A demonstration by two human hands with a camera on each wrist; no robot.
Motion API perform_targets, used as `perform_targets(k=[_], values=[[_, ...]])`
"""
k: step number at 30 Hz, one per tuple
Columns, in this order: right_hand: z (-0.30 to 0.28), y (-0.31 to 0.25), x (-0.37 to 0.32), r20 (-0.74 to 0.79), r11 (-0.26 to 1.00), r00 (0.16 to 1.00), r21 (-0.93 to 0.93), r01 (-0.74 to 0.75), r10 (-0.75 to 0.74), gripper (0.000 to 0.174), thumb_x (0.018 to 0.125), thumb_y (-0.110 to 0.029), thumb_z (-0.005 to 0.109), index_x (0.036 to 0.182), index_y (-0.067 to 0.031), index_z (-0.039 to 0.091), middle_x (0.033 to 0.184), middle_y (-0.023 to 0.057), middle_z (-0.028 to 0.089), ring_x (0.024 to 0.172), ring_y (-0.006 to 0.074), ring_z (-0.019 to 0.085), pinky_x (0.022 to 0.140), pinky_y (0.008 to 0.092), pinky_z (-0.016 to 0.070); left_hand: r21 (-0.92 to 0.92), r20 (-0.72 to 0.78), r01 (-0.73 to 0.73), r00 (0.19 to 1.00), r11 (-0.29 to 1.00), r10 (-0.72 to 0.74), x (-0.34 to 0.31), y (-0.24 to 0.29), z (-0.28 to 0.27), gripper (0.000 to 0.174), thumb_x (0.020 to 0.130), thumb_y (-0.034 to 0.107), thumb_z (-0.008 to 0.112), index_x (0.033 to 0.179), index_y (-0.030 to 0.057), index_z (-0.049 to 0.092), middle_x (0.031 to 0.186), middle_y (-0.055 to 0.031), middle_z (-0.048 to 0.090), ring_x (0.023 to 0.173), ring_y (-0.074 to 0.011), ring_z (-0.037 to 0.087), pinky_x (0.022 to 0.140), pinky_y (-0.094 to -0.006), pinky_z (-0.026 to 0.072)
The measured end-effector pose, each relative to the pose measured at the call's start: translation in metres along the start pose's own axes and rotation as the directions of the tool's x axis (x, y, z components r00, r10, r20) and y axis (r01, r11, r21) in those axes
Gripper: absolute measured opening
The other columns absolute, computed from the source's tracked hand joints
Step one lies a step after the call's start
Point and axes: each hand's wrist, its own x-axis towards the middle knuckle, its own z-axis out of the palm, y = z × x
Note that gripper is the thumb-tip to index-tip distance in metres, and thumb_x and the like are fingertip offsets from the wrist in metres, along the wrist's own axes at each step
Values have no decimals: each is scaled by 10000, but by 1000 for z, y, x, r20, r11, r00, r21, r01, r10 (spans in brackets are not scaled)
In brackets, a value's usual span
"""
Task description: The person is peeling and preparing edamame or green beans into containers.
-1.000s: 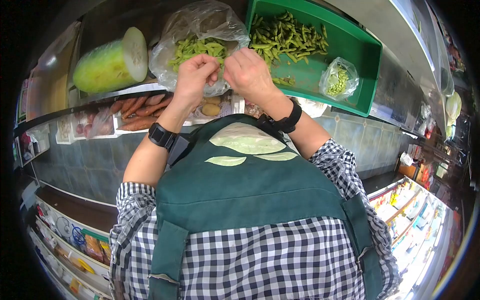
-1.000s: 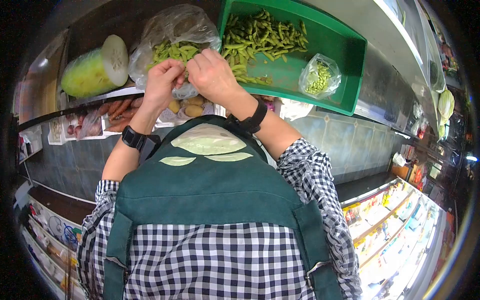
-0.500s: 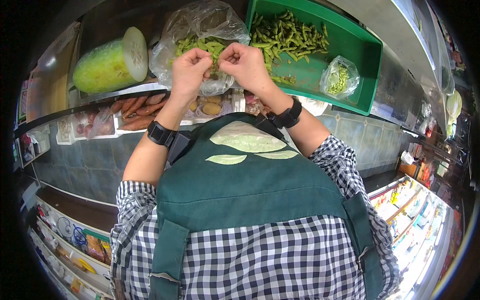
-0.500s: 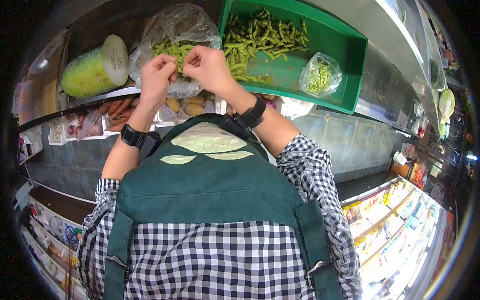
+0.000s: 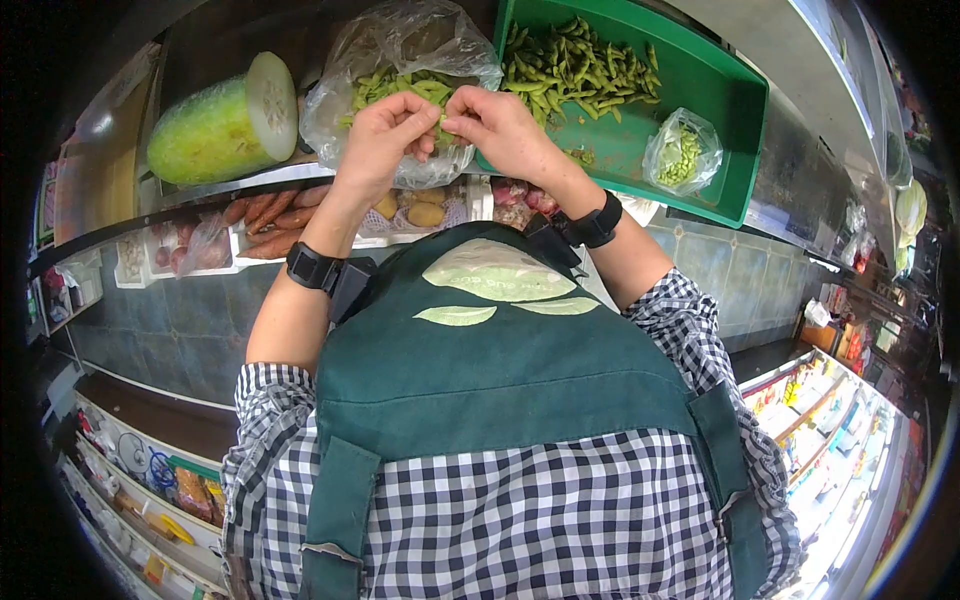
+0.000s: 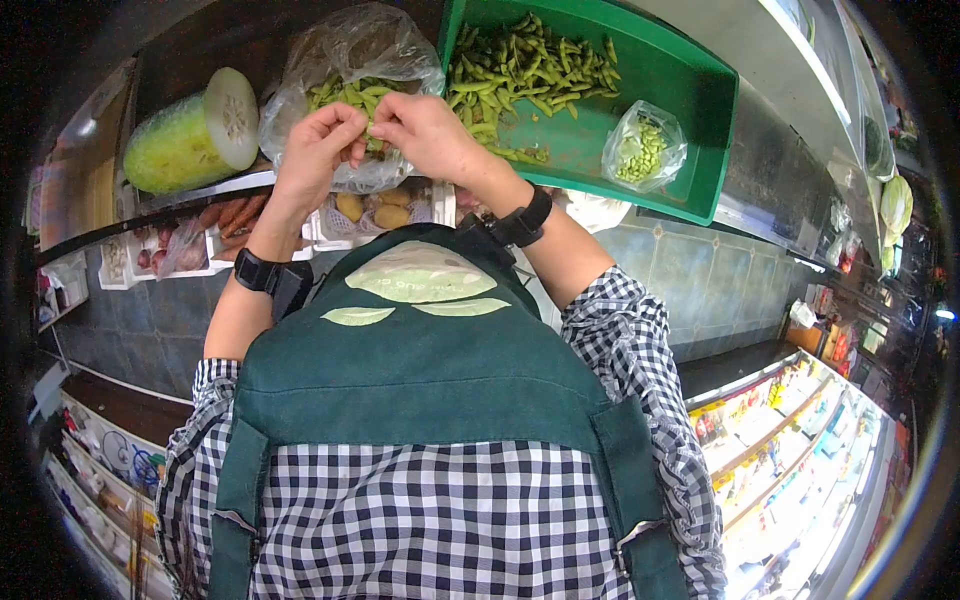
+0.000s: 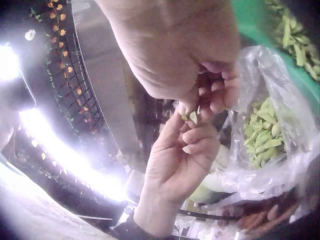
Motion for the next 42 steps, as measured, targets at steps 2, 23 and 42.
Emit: perform_targets(k=[2, 23, 42], values=[[-1, -1, -1, 22, 990, 999, -132, 44, -41, 143, 825, -87, 612, 901, 13, 546, 745, 79, 593, 656, 127, 563, 621, 274, 463, 53, 34, -29, 999, 998, 27, 1, 0, -3, 135, 867, 167, 606, 855, 34, 584, 671, 10, 546, 571, -58, 486, 512, -190, 365], [-61, 83, -39, -232, 670, 888, 734, -108, 398, 71, 813, -37, 519, 836, -4, 579, 770, 121, 642, 600, 124, 554, 495, 237, 439, -128, -358, 41, 930, 991, -85, 3, -25, -35, 351, 875, 73, 550, 1200, -41, 484, 999, -70, 562, 790, -118, 542, 652, -227, 413], [-47, 127, -50, -83, 660, 983, -731, -171, 162, 158, 745, -178, 598, 874, -123, 672, 823, 128, 650, 795, 318, 616, 700, 438, 483, 117, -150, 202, 971, 972, -184, 1, -32, -8, 225, 848, 123, 580, 1048, 24, 608, 866, 5, 593, 721, -56, 509, 608, -191, 394]])
